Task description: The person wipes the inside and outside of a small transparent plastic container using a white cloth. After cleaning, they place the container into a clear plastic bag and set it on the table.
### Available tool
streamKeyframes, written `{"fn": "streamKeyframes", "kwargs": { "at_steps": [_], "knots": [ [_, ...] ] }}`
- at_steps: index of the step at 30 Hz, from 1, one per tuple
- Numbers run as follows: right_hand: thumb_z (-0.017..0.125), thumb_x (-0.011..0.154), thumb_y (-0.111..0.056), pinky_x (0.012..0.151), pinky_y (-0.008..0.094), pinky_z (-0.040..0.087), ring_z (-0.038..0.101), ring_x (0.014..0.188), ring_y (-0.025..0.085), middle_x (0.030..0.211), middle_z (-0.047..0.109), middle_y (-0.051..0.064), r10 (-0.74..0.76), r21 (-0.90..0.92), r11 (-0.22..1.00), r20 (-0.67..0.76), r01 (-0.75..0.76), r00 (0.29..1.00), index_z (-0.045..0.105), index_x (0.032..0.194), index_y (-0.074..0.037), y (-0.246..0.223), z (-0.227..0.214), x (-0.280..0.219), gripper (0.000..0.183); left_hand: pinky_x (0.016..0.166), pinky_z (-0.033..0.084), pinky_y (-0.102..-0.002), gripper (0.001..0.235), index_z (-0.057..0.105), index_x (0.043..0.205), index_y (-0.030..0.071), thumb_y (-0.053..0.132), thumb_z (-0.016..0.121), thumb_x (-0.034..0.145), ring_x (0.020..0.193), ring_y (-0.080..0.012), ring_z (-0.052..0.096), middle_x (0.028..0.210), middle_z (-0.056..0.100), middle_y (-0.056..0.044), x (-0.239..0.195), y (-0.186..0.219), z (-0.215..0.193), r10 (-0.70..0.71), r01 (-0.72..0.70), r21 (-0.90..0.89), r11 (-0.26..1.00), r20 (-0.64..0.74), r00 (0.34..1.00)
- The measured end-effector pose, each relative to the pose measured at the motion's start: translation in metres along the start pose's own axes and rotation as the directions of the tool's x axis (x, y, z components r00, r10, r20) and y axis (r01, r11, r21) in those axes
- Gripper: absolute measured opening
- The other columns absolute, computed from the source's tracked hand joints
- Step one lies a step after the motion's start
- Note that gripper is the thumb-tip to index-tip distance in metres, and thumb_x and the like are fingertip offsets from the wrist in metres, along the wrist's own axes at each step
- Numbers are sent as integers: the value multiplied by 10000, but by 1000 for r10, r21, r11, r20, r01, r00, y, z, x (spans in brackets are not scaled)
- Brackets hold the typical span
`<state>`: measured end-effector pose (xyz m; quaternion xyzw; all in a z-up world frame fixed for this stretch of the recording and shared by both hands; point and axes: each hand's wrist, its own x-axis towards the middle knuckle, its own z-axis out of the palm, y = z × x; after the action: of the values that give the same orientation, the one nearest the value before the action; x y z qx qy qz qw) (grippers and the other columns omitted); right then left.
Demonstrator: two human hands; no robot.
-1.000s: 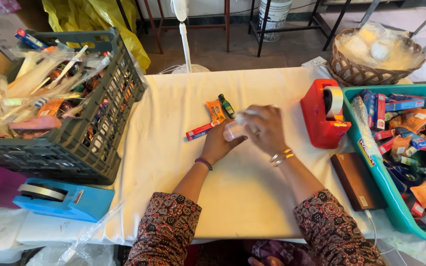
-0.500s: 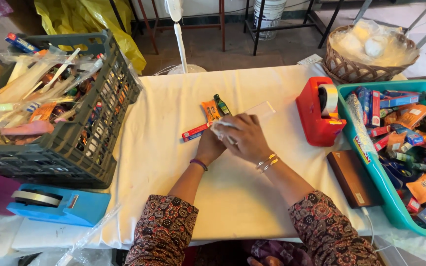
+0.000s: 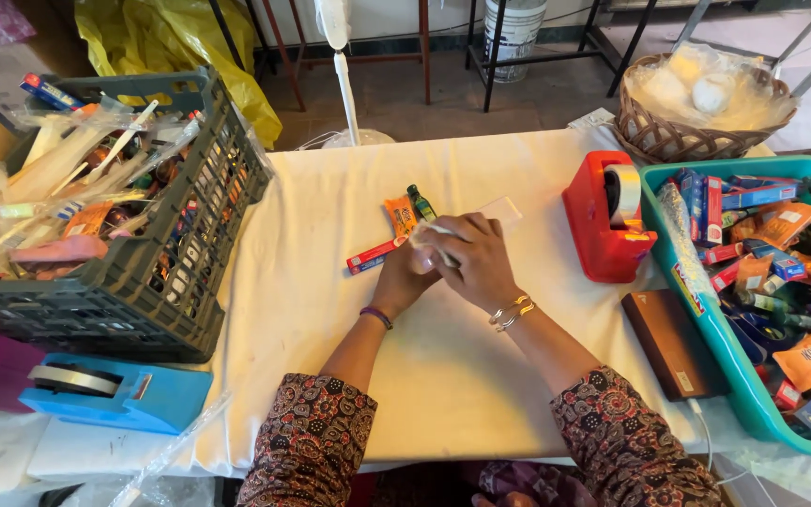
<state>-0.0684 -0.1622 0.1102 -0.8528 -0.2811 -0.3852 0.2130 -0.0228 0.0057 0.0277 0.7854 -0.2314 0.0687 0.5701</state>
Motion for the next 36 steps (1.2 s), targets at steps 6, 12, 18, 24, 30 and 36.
{"fn": "streamKeyframes", "kwargs": {
  "at_steps": [6,12,18,24,30,36],
  "knots": [
    [771,875,-192,960,432,406,614,1111,227,1157,724,-32,145,100,985,-35,-141,989,756,1019,-220,64,-3,-10,147,1003,516,-376,712,591,1348,30,392,866,800,1171,-256,680,1259,710,-152,0,8,1,24,-22,49,999,-38,999],
    [766,921,-199,996,459,347,625,1145,218,1140,750,-43,241,-10,970,-116,-244,963,760,1018,-217,65,-9,-9,99,981,538,-363,694,615,1336,39,405,854,797,1142,-241,699,1233,725,-151,-1,16,-1,-3,5,50,999,-31,1000],
    [724,909,-247,1061,464,323,599,1228,220,1219,721,0,50,136,989,37,-55,998,752,1138,-218,8,4,-1,233,949,570,-364,607,659,1264,30,402,825,813,1120,-239,740,1191,768,-151,4,-20,3,-69,65,129,989,25,997],
    [713,960,-264,1056,468,336,626,1231,199,1214,732,-15,111,9,994,-6,-111,994,743,1120,-177,47,-7,-6,183,964,540,-373,759,585,1365,31,435,854,782,1149,-266,690,1253,707,-166,0,11,-2,3,0,76,997,-32,999],
    [698,978,-253,1038,465,352,642,1189,210,1221,724,-6,209,-68,974,-117,-218,971,745,1134,-171,49,-12,-5,182,979,532,-375,725,585,1345,28,400,870,793,1156,-257,682,1250,708,-163,-3,18,-2,-22,25,95,995,-28,999],
    [680,946,-260,1074,478,337,602,1251,212,1273,693,12,9,-41,999,-3,-9,1000,726,1214,-205,4,0,-4,277,968,548,-374,700,586,1352,31,366,829,788,1142,-259,706,1239,726,-152,2,-1,0,63,-62,29,998,-15,998]
  ]
}}
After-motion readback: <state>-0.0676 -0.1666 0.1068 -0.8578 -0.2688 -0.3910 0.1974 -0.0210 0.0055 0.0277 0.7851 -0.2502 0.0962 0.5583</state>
